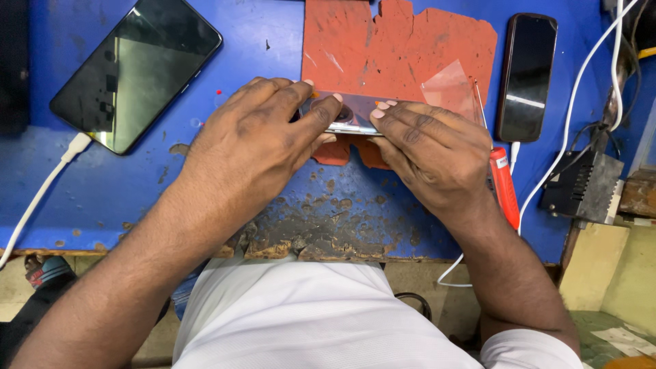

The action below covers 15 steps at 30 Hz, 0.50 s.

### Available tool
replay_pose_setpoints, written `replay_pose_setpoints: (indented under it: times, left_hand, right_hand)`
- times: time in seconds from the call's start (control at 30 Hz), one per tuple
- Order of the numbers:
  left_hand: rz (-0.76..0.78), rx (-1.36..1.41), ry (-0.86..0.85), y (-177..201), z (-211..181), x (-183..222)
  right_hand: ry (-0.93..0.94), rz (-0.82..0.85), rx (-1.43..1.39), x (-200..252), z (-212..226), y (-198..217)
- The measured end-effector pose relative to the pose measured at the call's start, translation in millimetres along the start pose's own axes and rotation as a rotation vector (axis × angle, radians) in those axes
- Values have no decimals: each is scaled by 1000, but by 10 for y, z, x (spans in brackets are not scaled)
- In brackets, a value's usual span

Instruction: The person assembles a mobile phone by placing the back panel onto the chassis and using a screwdriver to secure internal components.

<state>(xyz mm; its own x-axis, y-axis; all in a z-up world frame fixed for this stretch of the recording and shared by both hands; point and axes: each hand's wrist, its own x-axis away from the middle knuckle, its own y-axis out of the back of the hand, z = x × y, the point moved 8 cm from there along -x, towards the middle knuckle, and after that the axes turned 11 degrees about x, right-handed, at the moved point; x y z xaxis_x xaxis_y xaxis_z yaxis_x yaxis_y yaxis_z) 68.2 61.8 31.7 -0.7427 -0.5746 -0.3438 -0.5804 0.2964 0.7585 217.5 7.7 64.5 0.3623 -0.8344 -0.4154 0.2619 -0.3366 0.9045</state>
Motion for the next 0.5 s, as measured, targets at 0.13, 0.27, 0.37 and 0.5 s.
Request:
replay_pose_setpoints:
  times: [0.13,0.27,0.37,0.5]
  left_hand:
    - [-10,21,-3,18,1,4]
    - [-9,14,-10,19,-14,-2]
    - [-1,8,-12,18,-14,1]
    - [-2,12,-3,11,-2,18]
  right_hand:
    - [-4,3,-1,-3,7,6]
    - [-20,16,8,-19,29,22]
    - [-34,-10,5,-54,73,30]
    - [-52,-4,-23,-77,116,26]
